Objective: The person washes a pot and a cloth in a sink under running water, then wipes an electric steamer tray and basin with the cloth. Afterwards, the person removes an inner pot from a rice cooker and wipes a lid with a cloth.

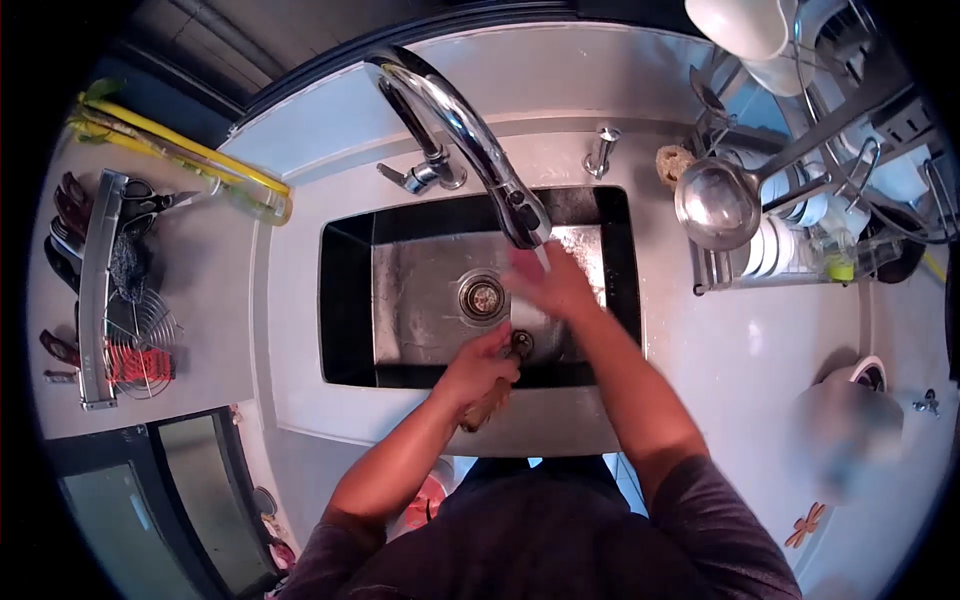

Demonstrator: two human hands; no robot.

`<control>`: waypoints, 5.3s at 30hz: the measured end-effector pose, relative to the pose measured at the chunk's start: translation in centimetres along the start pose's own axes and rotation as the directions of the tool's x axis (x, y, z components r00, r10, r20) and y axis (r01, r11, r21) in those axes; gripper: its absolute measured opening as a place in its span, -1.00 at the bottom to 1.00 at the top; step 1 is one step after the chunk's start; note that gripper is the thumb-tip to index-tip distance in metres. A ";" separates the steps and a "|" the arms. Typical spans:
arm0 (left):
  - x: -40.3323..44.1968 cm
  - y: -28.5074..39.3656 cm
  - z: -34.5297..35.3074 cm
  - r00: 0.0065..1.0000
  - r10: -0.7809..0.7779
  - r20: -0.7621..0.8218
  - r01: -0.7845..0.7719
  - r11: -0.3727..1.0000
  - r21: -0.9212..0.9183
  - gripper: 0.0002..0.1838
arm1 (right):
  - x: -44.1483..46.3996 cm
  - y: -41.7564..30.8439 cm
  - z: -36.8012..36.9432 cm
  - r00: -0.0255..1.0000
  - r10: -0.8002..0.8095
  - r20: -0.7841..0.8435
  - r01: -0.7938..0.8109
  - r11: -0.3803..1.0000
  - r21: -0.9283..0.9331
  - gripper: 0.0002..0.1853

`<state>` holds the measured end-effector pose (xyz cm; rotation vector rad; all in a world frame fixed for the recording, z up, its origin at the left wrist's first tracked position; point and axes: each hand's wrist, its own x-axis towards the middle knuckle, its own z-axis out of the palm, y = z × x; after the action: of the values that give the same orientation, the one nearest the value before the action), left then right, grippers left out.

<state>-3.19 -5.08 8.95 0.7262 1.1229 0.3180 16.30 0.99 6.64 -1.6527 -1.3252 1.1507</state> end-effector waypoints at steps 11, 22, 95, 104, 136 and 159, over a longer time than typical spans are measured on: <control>-0.8 -1.0 1.6 0.994 0.052 -0.095 -0.046 0.997 0.065 -0.15 | 6.1 1.3 -1.3 0.941 0.278 0.193 -0.263 0.959 -0.102 -0.64; 0.7 -0.5 1.6 1.000 -0.010 0.002 0.010 1.000 0.011 -0.33 | -0.8 3.2 1.1 0.966 -0.257 0.038 0.256 0.915 -0.311 -0.88; -1.0 -1.3 -2.2 0.997 0.032 -0.074 -0.059 0.913 -0.404 -0.71 | -3.8 7.2 5.1 0.894 -0.225 -0.388 0.317 0.929 0.192 -0.76; -0.7 -3.3 -0.9 0.996 0.088 -0.033 -0.089 0.996 -0.027 -0.88 | 4.6 1.4 4.7 0.912 -0.275 0.304 0.290 0.957 -0.005 -0.65; 2.4 -8.7 -10.1 0.887 -0.007 -0.462 0.300 0.769 0.565 -0.53 | 1.1 12.7 1.6 0.749 -0.581 -0.319 0.610 0.793 -0.012 -0.55; -0.6 -3.6 -6.8 0.968 0.249 0.002 -0.054 0.203 0.978 -0.66 | 1.8 7.4 10.6 0.827 -0.476 0.298 0.516 0.854 -0.067 -0.74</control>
<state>-9.98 -5.59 5.37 2.0380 1.3556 -0.2811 9.04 1.12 -4.21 -1.1494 -1.9183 0.9943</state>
